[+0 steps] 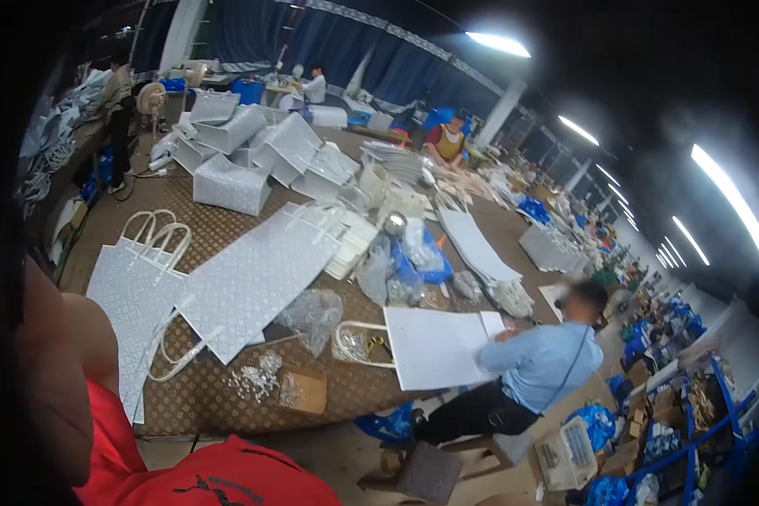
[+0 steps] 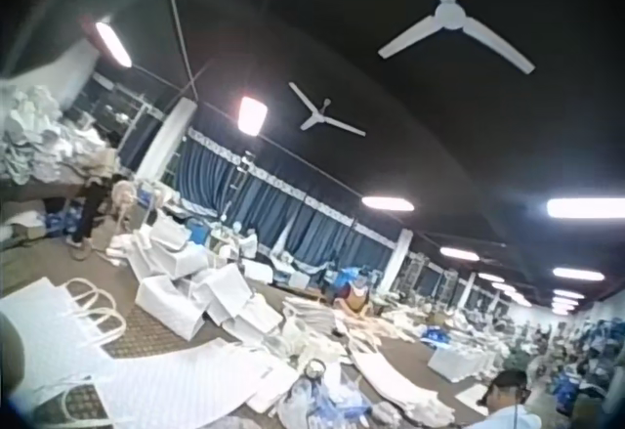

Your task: Assembling and folding white paper bags in a factory setting.

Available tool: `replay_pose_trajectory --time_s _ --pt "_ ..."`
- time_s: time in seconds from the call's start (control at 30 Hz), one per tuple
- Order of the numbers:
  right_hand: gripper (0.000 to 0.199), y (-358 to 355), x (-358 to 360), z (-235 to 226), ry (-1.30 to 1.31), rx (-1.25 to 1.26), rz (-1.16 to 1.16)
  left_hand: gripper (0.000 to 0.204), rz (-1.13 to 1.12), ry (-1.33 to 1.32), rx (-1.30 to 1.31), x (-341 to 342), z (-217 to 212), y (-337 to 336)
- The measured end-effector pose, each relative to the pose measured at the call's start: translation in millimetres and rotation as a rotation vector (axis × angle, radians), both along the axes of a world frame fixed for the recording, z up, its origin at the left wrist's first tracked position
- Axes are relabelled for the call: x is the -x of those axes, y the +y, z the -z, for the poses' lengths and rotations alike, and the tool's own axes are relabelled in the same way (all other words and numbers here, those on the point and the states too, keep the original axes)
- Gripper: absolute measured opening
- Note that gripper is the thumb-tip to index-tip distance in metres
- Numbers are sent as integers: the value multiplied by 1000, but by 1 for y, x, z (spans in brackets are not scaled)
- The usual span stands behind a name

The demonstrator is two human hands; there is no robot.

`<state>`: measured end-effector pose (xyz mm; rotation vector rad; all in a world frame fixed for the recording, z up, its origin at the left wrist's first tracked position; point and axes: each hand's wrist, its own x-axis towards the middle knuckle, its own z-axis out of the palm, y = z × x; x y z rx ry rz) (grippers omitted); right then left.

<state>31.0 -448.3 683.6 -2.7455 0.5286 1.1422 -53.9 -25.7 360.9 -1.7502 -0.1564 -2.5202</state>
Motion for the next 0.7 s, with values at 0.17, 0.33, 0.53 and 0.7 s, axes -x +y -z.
replay_pose_trajectory --time_s 0.17,0.33,0.53,0.7 --pt "40 -16 -6 25 -148 -279 -191 29 -90 -51 -5 7 -7 40" --pt "43 13 -65 65 -254 -603 -465 29 -261 -96 -43 35 -20 71" --pt "47 210 -78 44 -502 -961 -715 29 -333 -267 -80 13 -43 119" --pt "51 143 -99 45 -719 -1138 -1204 29 -414 -411 -42 28 -57 116"
